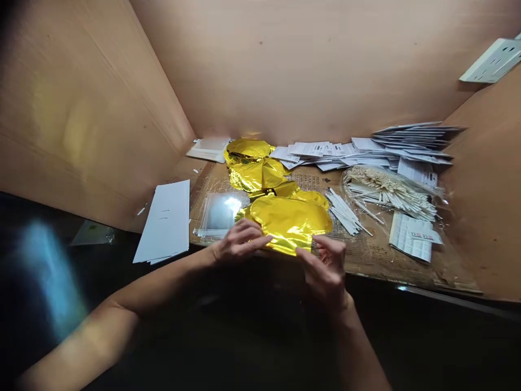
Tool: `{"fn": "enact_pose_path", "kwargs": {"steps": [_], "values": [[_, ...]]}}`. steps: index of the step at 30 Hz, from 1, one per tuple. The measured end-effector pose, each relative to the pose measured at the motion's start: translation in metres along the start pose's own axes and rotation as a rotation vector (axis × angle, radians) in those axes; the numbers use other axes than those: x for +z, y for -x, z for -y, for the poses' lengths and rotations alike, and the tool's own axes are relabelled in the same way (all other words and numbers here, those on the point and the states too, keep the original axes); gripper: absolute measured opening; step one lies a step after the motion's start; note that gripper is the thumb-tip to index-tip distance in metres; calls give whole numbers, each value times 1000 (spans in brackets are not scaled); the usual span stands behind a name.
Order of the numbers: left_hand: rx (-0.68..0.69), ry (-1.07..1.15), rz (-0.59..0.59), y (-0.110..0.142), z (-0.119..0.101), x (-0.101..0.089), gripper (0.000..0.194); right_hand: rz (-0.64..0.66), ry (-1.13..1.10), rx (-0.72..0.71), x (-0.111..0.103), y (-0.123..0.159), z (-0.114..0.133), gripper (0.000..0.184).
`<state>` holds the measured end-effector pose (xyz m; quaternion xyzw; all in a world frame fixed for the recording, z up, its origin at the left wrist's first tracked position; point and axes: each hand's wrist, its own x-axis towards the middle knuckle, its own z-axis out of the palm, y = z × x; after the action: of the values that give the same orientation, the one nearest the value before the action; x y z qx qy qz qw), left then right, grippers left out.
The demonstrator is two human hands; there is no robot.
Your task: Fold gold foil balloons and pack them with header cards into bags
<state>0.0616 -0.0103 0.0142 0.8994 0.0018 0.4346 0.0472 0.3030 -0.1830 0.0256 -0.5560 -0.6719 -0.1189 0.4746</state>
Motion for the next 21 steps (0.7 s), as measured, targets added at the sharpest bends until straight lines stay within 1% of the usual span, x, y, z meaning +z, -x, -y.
{"fn": "enact_pose_path", "kwargs": {"steps": [2, 4, 6, 7, 9, 10, 12, 13, 14, 15, 16, 18, 19, 20, 21], "values": [[-24, -11, 96, 39, -17, 11, 21, 73, 14, -11, 15, 40, 4, 40], [-71, 1, 182, 69, -29, 19, 16, 151, -37, -21, 31, 69, 4, 40], [-108, 32, 233, 88, -36, 23, 13, 244, -134, -5, 44, 83, 3, 37], [-131, 53, 243, 93, -37, 24, 13, 286, -171, 24, 49, 84, 3, 34], [-215, 81, 245, 95, -37, 25, 13, 338, -167, 142, 56, 76, 2, 24], [-293, 72, 258, 92, -36, 25, 12, 362, -120, 224, 60, 67, 1, 20], [-499, -2, 292, 82, -32, 25, 14, 445, 43, 385, 70, 43, -1, 23], [-594, -59, 294, 75, -29, 25, 15, 507, 137, 446, 76, 29, -3, 25], [-663, -115, 286, 69, -26, 25, 17, 579, 222, 488, 82, 16, -5, 26], [-680, -152, 275, 63, -23, 25, 23, 649, 288, 512, 89, 3, -8, 25], [-643, -162, 277, 58, -21, 24, 32, 708, 336, 522, 94, -7, -12, 24], [-481, -131, 348, 54, -19, 23, 49, 796, 378, 525, 101, -20, -16, 23], [-395, -109, 410, 55, -19, 22, 52, 825, 376, 527, 101, -22, -16, 23], [-335, -97, 471, 58, -20, 22, 51, 852, 366, 532, 98, -22, -14, 24], [-305, -96, 517, 63, -23, 22, 47, 879, 359, 539, 93, -19, -10, 24]]}}
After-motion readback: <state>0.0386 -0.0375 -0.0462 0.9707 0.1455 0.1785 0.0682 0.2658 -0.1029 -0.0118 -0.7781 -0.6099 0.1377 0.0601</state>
